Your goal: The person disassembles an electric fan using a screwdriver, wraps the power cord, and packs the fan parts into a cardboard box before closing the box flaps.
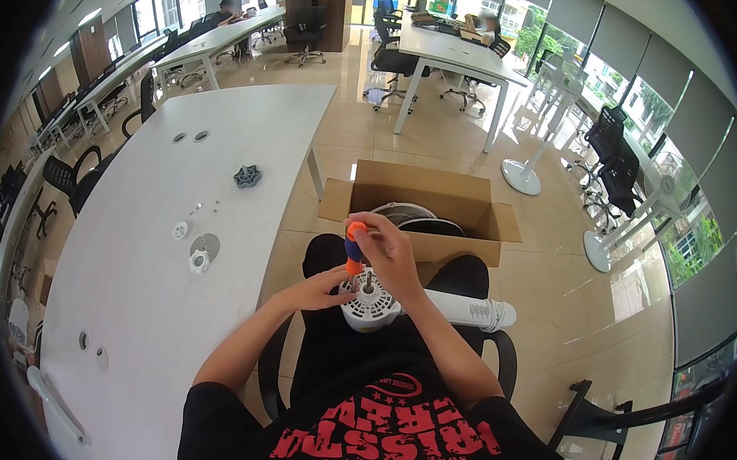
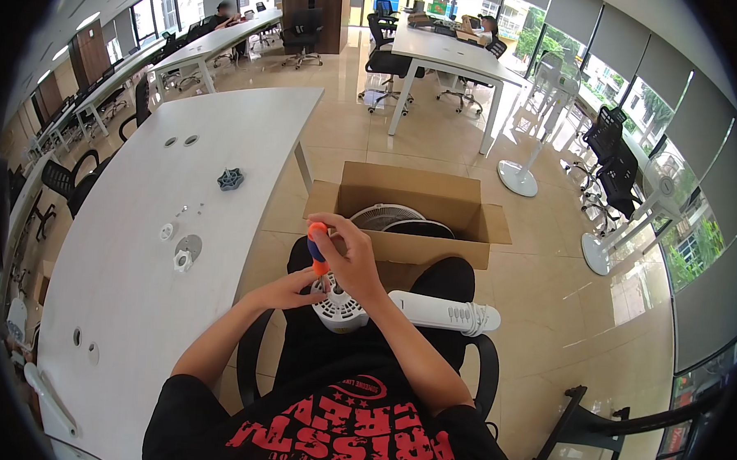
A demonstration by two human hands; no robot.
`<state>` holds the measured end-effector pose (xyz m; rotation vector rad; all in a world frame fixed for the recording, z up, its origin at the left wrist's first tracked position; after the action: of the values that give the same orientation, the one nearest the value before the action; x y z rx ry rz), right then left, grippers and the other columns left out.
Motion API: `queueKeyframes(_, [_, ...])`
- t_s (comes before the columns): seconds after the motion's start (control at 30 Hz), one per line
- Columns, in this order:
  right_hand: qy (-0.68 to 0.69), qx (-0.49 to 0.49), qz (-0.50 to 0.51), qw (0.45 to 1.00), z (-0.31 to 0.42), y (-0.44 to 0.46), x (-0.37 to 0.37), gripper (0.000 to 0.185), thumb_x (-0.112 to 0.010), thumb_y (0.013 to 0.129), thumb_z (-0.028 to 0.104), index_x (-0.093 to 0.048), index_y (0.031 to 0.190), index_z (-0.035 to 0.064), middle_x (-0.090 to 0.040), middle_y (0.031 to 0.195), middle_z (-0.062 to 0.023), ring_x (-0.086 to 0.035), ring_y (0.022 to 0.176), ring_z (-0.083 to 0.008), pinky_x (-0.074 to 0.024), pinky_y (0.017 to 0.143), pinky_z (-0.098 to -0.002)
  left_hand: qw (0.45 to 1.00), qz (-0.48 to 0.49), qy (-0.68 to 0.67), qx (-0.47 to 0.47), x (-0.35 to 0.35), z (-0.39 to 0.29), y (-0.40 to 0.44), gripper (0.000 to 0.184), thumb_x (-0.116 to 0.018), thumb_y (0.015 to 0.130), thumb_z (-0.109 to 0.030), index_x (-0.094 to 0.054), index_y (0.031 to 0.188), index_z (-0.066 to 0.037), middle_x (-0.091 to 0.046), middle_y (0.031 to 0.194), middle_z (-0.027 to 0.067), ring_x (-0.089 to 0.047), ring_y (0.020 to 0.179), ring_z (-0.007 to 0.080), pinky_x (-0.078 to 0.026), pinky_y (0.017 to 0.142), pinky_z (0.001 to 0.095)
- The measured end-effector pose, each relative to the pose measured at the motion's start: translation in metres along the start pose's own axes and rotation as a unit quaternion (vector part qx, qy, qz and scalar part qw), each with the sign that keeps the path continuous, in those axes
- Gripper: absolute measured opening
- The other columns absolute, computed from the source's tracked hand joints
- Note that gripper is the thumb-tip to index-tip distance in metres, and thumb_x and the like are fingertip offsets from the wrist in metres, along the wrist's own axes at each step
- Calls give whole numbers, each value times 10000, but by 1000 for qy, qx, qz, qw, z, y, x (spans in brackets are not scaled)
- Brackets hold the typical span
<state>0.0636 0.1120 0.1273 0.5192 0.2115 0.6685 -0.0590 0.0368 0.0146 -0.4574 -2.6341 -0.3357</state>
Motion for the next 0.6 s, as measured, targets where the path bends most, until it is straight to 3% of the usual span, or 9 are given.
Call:
queueKeyframes(0.07, [11, -34, 9, 999, -2, -3, 3, 196, -673, 972, 85, -712, 1143, -3, -706, 1108, -75, -666, 885, -130, -576, 831, -314, 1000, 5, -8, 12, 0, -4, 0, 330, -660, 1003, -176, -565, 1275, -15, -542, 1224, 104, -540, 1166, 211, -426, 1031, 376])
queueKeyframes(0.2, [-29, 27, -4, 999, -1, -2, 3, 183, -646, 1002, 123, -714, 1129, 10, -711, 1087, -80, -681, 920, -139, -576, 852, -305, 1000, -5, -10, -3, -1, -1, 0, 338, -663, 1001, -178, -566, 1278, -10, -531, 1263, 109, -536, 1182, 216, -421, 1042, 382])
queueKeyframes(0.3, [-70, 44, -4, 997, 10, -3, 1, 181, -632, 1021, 152, -711, 1100, 9, -712, 1072, -86, -684, 935, -138, -575, 859, -296, 999, 30, 25, 25, -1, 8, -1, 604, -664, 984, -161, -421, 1513, 0, -484, 1486, 174, -516, 1351, 283, -388, 1146, 395])
queueKeyframes(0.4, [1, 9, -5, 1000, 9, 1, -1, 177, -681, 997, 152, -706, 1095, 6, -686, 1056, -85, -682, 942, -130, -582, 843, -289, 1000, 8, 4, 4, 0, 3, 0, 343, -667, 996, -171, -572, 1283, -10, -542, 1266, 115, -537, 1201, 225, -417, 1056, 387])
queueKeyframes(0.47, [67, -37, -12, 997, 2, 0, -4, 191, -734, 961, 133, -703, 1098, 3, -657, 1046, -77, -682, 949, -127, -589, 827, -285, 1000, 0, 2, 4, 0, 1, 0, 337, -667, 995, -171, -575, 1276, -9, -546, 1253, 113, -540, 1193, 222, -419, 1052, 387])
queueKeyframes(0.6, [13, 2, -6, 1000, -4, -1, 0, 198, -712, 973, 121, -684, 1123, -5, -668, 1083, -89, -688, 954, -130, -591, 850, -301, 1000, -8, 0, -9, 0, 0, 0, 334, -666, 994, -177, -577, 1269, -10, -548, 1238, 110, -543, 1183, 219, -424, 1043, 384])
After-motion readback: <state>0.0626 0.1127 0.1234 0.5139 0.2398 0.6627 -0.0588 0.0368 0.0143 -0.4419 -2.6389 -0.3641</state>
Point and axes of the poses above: each hand's wrist, its own y-axis towards the middle knuckle, its own x-axis out of the back of the hand, z = x × y, the point moved 6 cm from there along y, towards the middle knuckle
